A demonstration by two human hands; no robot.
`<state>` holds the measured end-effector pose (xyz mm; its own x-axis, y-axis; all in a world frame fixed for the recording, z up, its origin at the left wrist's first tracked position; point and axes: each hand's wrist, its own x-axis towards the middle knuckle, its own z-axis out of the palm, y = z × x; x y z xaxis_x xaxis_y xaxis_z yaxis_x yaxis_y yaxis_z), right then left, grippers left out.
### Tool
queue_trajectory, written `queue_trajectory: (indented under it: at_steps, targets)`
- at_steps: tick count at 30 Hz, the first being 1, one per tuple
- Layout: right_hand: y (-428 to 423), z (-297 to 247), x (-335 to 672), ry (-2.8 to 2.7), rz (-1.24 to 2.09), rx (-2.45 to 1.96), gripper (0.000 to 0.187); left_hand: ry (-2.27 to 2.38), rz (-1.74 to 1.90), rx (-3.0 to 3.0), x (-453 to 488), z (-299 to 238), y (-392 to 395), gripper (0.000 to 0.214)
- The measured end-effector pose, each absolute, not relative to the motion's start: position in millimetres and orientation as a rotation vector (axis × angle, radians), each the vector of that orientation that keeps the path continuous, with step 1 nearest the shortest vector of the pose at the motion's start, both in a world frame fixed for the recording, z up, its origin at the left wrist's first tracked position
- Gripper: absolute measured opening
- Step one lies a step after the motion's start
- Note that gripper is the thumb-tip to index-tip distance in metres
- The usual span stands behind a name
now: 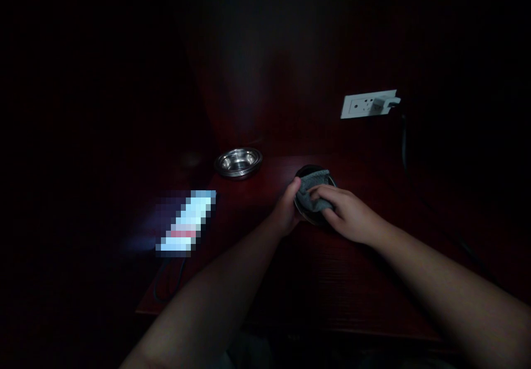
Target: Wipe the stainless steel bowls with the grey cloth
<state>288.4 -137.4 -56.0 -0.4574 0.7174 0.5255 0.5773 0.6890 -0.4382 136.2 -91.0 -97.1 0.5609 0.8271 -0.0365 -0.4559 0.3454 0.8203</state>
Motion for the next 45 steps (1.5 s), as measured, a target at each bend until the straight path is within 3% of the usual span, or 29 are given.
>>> queue_trajectory:
  at_steps: [9, 13, 17, 22, 29, 38, 45]
  targets:
    - [-119, -51, 316, -1.475, 0.156, -1.384, 0.007, 0.471, 0.878, 0.866, 135, -96, -94, 0.066]
    - [-123, -47, 323, -1.198, -0.218, -1.217, 0.017, 0.489, 0.903, 0.861, 134, -96, -95, 0.067]
    - [-136, -44, 311, -1.606, -0.471, -1.028, 0.035, 0.499, 0.911, 0.820, 134, -95, -93, 0.064]
    - [-141, -54, 285, -2.419, -0.048, -0.962, 0.032, 0.492, 0.890, 0.782, 133, -92, -91, 0.063]
    - [-140, -57, 291, -2.392, 0.310, -0.969, 0.041, 0.461, 0.845, 0.829, 133, -90, -93, 0.066]
    - [-143, -60, 289, -2.311, 0.157, -0.990, 0.050, 0.466, 0.823, 0.928, 132, -91, -97, 0.062]
    - [-141, -60, 281, -2.283, -0.013, -1.180, 0.039, 0.481, 0.807, 0.912, 133, -96, -94, 0.052]
